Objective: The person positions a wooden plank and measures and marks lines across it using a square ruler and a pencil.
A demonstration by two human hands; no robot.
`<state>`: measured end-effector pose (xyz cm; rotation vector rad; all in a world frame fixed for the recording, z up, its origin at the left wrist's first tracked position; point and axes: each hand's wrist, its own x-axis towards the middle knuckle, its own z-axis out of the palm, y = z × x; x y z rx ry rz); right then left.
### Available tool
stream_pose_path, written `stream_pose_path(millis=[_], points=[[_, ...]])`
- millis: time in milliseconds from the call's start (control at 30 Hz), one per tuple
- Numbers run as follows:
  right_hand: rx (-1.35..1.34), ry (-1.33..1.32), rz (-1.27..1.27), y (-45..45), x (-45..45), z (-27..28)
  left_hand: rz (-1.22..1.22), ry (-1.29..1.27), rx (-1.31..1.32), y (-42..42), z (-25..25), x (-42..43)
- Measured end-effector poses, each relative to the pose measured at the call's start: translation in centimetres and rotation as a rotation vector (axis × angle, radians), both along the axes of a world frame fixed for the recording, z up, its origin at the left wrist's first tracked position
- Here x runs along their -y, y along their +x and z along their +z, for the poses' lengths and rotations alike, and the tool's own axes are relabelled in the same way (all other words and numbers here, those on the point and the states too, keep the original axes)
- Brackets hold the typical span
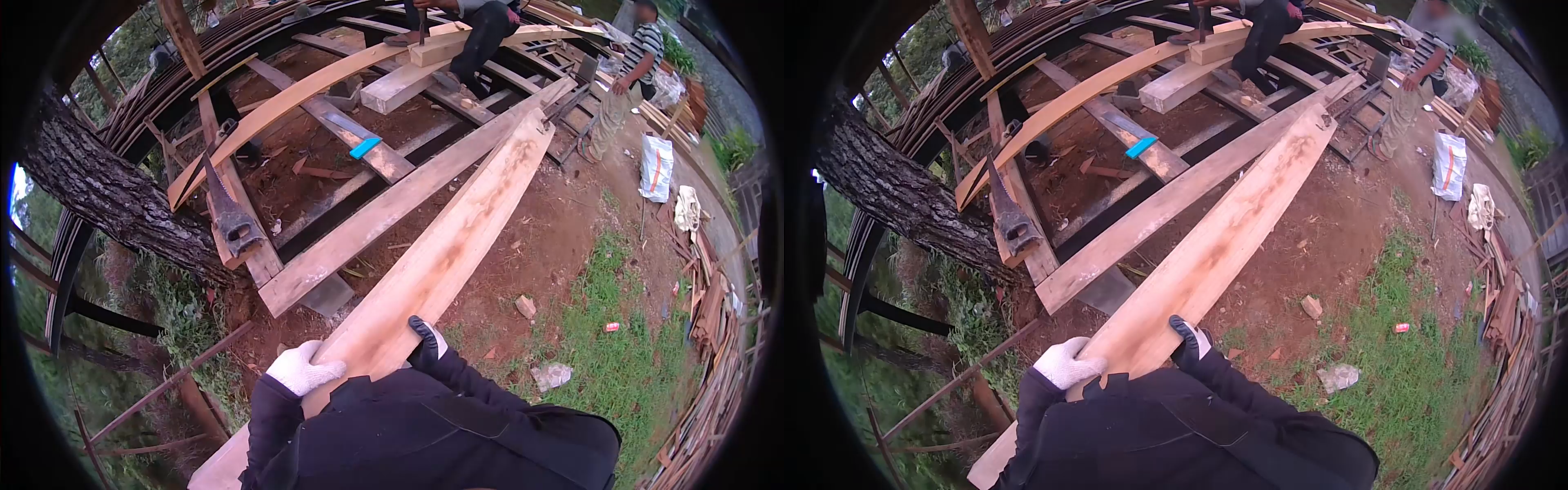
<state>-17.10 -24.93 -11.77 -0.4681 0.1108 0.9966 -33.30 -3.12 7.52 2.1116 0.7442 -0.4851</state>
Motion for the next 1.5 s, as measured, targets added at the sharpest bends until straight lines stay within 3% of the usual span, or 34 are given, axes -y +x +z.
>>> stream_pose_path(millis=[100,300,400,467,633,667,767,800,833,867,900,1033,1100,1167,1300,1433,1467,1500], points=[[-0.182,-0.038,0.055,0.4,-0.7,2.0,0.027,0.005,-0.003,1.2,0.8,-0.5],[-0.031,-0.136,0.019,2.7,-2.1,2.0,-0.012,-0.077,-0.005,3.1,-2.2,-3.3],[-0.066,-0.318,0.021,3.4,-4.0,3.6,0.054,-0.246,0.098,2.4,-7.1,-5.8],[-0.058,-0.272,0.021,3.8,-5.3,2.4,-0.002,-0.235,0.066,2.4,-8.6,-7.6],[-0.005,-0.324,0.036,3.7,-9.4,3.7,-0.048,-0.178,-0.095,1.4,-7.3,-11.7],[0.011,-0.363,0.062,3.8,-9.8,4.5,-0.072,-0.215,0.045,-0.2,-8.4,-13.2],[0.212,-0.465,0.058,4.1,-12.3,-2.7,0.076,-0.063,-0.155,-3.2,-8.4,-16.9],[0.221,-0.484,0.063,3.5,-12.8,-1.9,0.177,-0.178,-0.155,-6.1,-11.0,-19.4],[0.036,-0.47,0.056,3.2,-12.4,3.9,0.282,-0.298,-0.146,-8.9,-13.4,-21.0],[0.294,-0.417,0.071,2.6,-12.0,2.3,0.357,-0.209,-0.314,-10.0,-11.3,-20.1],[0.299,-0.365,0.086,3.0,-11.9,1.1,0.407,-0.129,-0.497,-9.9,-8.8,-19.6],[0.036,-0.33,0.103,3.1,-13.2,2.5,0.114,-0.095,-0.395,-10.0,-6.9,-21.5],[0.453,-0.373,0.144,3.9,-13.0,-2.8,0.041,-0.012,-0.345,-11.0,-8.3,-23.4],[0.07,-0.298,0.078,3.2,-14.7,3.3,0.063,0.045,-0.273,-10.1,-5.3,-24.2],[0.124,-0.428,0.051,3.1,-18.0,3.5,0.139,0.042,-0.174,-9.7,-5.9,-28.2],[0.173,-0.751,0.253,2.6,-19.9,5.2,0.106,0.131,-0.153,-9.9,-6.5,-31.1],[0.062,-0.804,0.418,4.0,-20.3,2.1,0.127,0.104,-0.154,-10.3,-7.5,-32.3],[0.137,-0.826,0.45,4.1,-20.4,2.1,0.161,0.107,-0.079,-10.5,-7.0,-32.0]])
